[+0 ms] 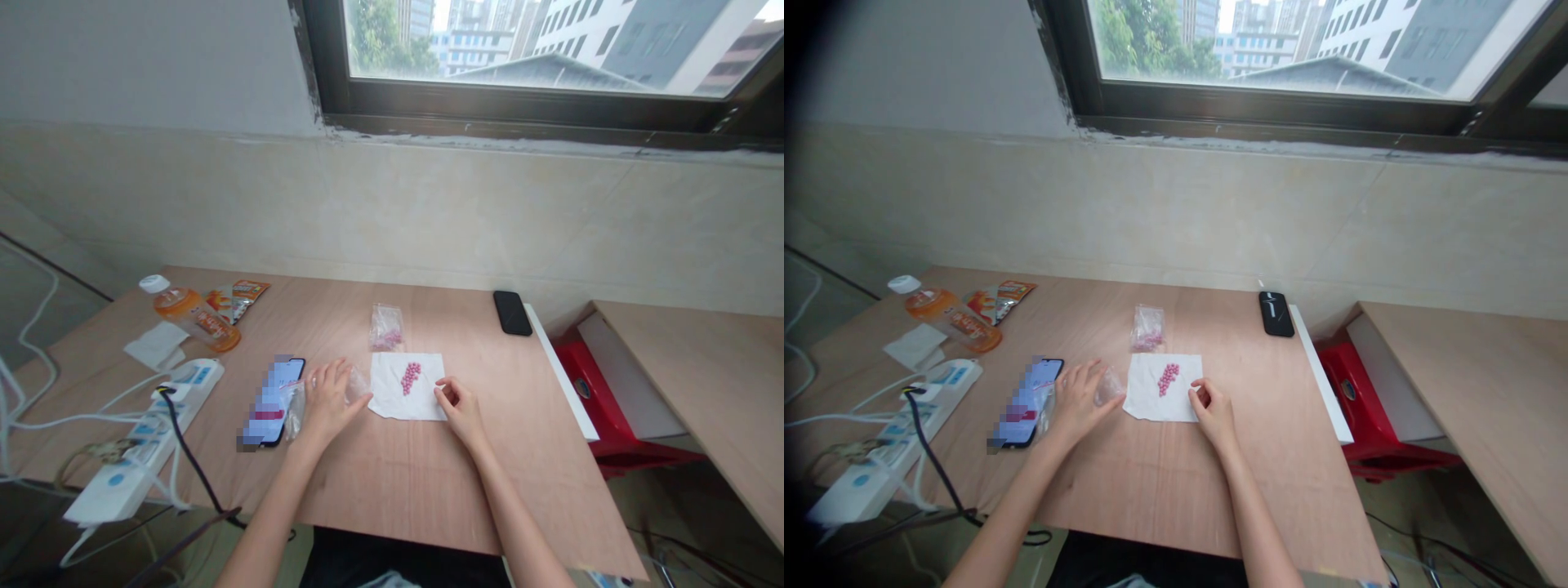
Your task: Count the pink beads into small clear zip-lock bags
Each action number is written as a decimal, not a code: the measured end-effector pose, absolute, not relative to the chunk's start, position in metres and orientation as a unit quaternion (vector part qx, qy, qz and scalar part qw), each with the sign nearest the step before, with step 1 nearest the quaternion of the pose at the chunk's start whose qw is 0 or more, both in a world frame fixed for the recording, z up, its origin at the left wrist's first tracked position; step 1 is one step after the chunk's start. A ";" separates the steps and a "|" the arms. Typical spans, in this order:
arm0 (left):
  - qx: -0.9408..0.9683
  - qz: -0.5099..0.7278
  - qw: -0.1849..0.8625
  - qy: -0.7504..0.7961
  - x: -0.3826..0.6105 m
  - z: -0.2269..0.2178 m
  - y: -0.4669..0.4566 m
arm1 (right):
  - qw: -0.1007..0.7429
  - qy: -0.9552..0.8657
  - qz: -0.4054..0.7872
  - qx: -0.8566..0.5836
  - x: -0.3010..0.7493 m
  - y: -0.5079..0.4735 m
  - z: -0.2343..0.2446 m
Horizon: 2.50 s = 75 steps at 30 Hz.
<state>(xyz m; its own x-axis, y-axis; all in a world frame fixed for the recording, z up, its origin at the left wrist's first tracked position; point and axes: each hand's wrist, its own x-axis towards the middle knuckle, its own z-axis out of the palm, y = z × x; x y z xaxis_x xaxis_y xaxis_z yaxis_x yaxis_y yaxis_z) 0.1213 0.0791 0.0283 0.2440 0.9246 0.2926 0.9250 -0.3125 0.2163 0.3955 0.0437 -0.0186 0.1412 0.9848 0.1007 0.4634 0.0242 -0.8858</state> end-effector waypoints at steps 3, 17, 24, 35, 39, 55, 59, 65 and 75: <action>-0.809 -0.215 -0.026 -0.546 0.142 0.023 0.073 | 0.397 -0.601 0.295 -0.628 0.392 0.043 -0.014; -0.809 -0.263 -0.007 -0.526 0.176 -0.013 0.057 | 0.306 -0.662 0.213 -0.650 0.348 0.058 -0.016; -0.806 -0.267 -0.016 -0.527 0.176 -0.013 0.056 | 0.289 -0.662 0.225 -0.654 0.348 0.054 -0.017; -0.809 -0.274 -0.020 -0.519 0.176 -0.009 0.055 | 0.297 -0.701 0.246 -0.600 0.350 0.049 -0.020; -0.810 -0.275 -0.023 -0.517 0.175 -0.010 0.055 | 0.282 -0.703 0.242 -0.606 0.348 0.050 -0.014; -0.808 -0.279 -0.024 -0.518 0.175 -0.009 0.055 | 0.252 -0.701 0.231 -0.626 0.344 0.053 0.006; -0.808 -0.277 -0.024 -0.519 0.175 -0.009 0.054 | 0.257 -0.693 0.227 -0.634 0.344 0.053 -0.001; -0.809 -0.274 -0.025 -0.519 0.174 -0.008 0.054 | 0.269 -0.670 0.231 -0.652 0.345 0.050 -0.009; -0.808 -0.275 -0.019 -0.520 0.175 -0.009 0.054 | 0.263 -0.681 0.231 -0.643 0.348 0.044 -0.006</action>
